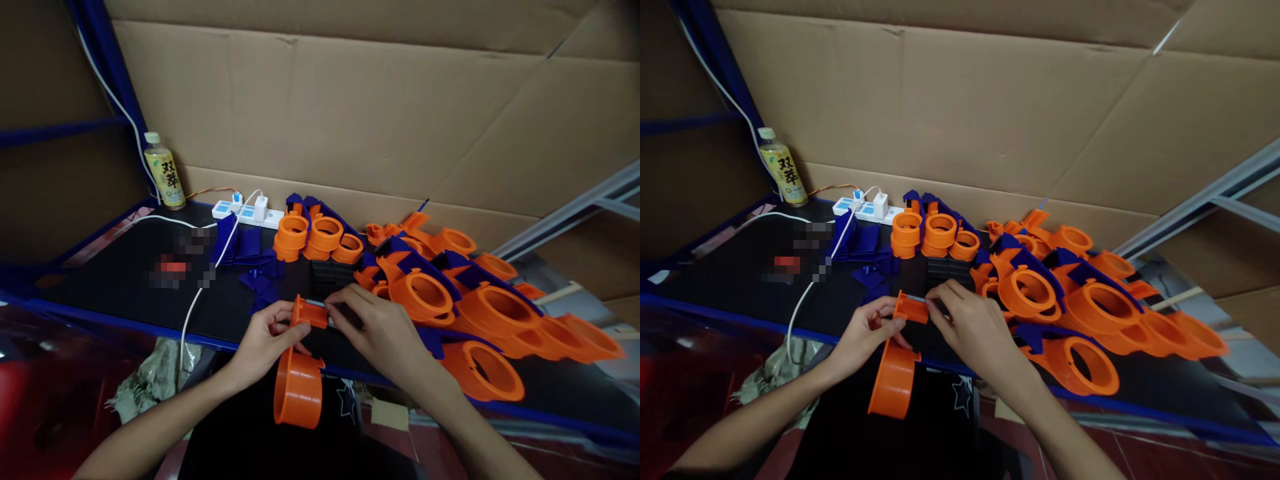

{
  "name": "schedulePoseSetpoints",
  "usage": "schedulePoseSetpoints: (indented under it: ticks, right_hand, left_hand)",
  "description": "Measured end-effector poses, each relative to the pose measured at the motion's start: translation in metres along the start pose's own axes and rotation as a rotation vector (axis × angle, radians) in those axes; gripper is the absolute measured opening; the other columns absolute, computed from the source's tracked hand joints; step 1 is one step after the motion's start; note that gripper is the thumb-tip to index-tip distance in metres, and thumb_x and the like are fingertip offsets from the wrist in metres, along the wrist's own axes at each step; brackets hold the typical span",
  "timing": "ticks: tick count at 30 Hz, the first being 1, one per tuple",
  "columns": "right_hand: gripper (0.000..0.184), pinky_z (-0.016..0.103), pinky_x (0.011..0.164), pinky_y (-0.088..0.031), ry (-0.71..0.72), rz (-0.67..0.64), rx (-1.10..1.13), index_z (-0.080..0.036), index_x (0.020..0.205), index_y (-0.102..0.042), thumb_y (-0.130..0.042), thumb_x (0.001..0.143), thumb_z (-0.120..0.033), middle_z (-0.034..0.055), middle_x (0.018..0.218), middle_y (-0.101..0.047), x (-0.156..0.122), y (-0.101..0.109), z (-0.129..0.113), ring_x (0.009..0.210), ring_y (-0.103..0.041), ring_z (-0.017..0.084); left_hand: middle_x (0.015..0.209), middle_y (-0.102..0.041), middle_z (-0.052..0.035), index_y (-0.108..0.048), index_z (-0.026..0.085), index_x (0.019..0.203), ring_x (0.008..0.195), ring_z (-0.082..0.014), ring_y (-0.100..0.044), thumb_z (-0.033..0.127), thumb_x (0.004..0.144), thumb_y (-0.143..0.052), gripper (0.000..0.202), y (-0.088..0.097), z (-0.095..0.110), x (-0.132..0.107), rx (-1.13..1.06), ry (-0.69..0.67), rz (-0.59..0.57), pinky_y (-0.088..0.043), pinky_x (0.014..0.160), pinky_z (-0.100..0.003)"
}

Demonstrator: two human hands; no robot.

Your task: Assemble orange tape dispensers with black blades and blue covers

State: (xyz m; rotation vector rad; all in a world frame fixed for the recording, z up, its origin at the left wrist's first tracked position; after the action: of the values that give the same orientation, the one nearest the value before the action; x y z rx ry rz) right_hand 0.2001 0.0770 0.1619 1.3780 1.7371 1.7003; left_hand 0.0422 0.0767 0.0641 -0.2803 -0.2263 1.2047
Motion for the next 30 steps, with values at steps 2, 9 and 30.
schedulePoseSetpoints:
  ticks: [2,9,30]
  right_hand:
    - [0.013,0.026,0.065,-0.05,0.003,-0.002,0.024,-0.022,0.099,-0.065,-0.053,0.099,-0.026,0.0037,0.099,-0.071,0.002,-0.004,-0.002,0.079,-0.068,0.016]
    - [0.019,0.028,0.074,-0.053,0.011,0.008,0.141,-0.022,0.103,-0.07,-0.052,0.101,-0.028,0.0056,0.106,-0.07,0.011,-0.009,-0.003,0.088,-0.069,0.017]
    - [0.028,0.025,0.061,-0.043,-0.043,-0.205,-0.242,-0.02,0.12,-0.065,-0.053,0.095,-0.014,0.0068,0.118,-0.069,0.017,-0.054,0.037,0.089,-0.071,0.017]
  left_hand:
    - [0.109,-0.074,-0.0106,-0.067,0.016,0.111,0.063,-0.0169,-0.074,0.043,0.083,-0.076,0.04,0.0,0.0,0.0,0.013,0.002,-0.012,-0.055,0.058,-0.024]
    - [0.108,-0.074,-0.0106,-0.063,0.017,0.117,0.061,-0.0187,-0.075,0.046,0.084,-0.074,0.045,0.002,0.0,-0.001,0.0,0.004,0.005,-0.056,0.057,-0.025]
    - [0.067,-0.072,-0.0011,-0.062,0.016,0.11,0.062,-0.0249,-0.076,0.047,0.088,-0.07,0.039,0.003,0.003,-0.002,-0.1,0.025,0.051,-0.055,0.058,-0.027]
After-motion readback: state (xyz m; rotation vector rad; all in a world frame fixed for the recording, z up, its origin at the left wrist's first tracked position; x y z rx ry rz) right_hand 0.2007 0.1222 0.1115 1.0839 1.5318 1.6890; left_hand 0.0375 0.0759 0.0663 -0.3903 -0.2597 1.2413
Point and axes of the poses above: each hand's wrist, its own x-axis towards the middle knuckle, its own y-axis out of the back of the hand, z = x × y, the point moved 6 cm from there along x, towards the middle knuckle
